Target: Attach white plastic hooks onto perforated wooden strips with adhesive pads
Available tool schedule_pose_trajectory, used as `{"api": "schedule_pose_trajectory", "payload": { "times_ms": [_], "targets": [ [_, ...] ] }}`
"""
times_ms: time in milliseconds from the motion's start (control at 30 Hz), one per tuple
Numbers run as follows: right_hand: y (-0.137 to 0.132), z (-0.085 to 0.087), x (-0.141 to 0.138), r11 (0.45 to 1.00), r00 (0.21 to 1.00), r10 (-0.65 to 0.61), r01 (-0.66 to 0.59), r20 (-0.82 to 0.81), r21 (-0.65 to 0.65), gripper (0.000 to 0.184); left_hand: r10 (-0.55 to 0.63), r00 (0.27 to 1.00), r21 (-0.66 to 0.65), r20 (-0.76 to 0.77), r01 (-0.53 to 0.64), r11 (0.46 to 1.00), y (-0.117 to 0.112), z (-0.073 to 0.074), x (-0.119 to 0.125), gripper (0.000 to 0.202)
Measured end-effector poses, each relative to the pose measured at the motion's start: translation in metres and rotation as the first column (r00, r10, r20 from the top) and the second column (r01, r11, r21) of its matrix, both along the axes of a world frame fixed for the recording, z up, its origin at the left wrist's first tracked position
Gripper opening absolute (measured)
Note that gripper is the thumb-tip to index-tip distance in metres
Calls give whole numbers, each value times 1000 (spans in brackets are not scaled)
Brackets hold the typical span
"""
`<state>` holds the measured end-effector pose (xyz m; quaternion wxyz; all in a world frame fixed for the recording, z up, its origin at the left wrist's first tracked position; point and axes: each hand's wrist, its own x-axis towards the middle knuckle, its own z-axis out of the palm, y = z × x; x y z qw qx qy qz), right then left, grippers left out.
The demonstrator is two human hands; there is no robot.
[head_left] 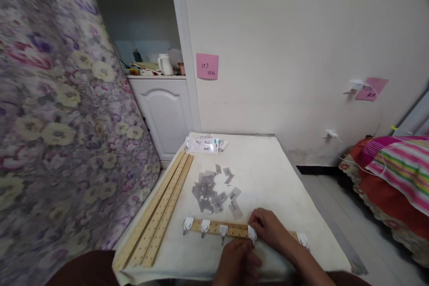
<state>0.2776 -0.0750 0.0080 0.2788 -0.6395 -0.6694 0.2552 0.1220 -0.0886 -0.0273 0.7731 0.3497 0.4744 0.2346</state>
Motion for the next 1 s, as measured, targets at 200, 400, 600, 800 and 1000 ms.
{"api": "schedule_pose_trajectory", "payload": {
  "times_ms": [200, 400, 600, 800, 1000],
  "targets": [
    [6, -6, 2, 999, 999, -50, 50, 17, -1, 16, 132, 989, -155, 69, -120, 981, 3, 14, 6, 27],
    [7, -6, 1, 997, 997, -70, 71, 43, -21, 17, 104, 993, -179, 61, -91, 980, -3, 18, 8, 19],
    [7, -7, -1, 997, 994, -79, 78, 68, 17, 17, 65, 990, -286, 121, -28, 958, 0, 25, 11, 16],
    [6, -6, 0, 998, 998, -55, 56, 16, -43, 17, 113, 968, -360, 222, -26, 932, 2, 27, 12, 15],
    [6, -9, 2, 994, 994, -72, 65, -77, -91, 12, 204, 964, -358, 168, -133, 924, -1, 29, 14, 11]
  ]
}}
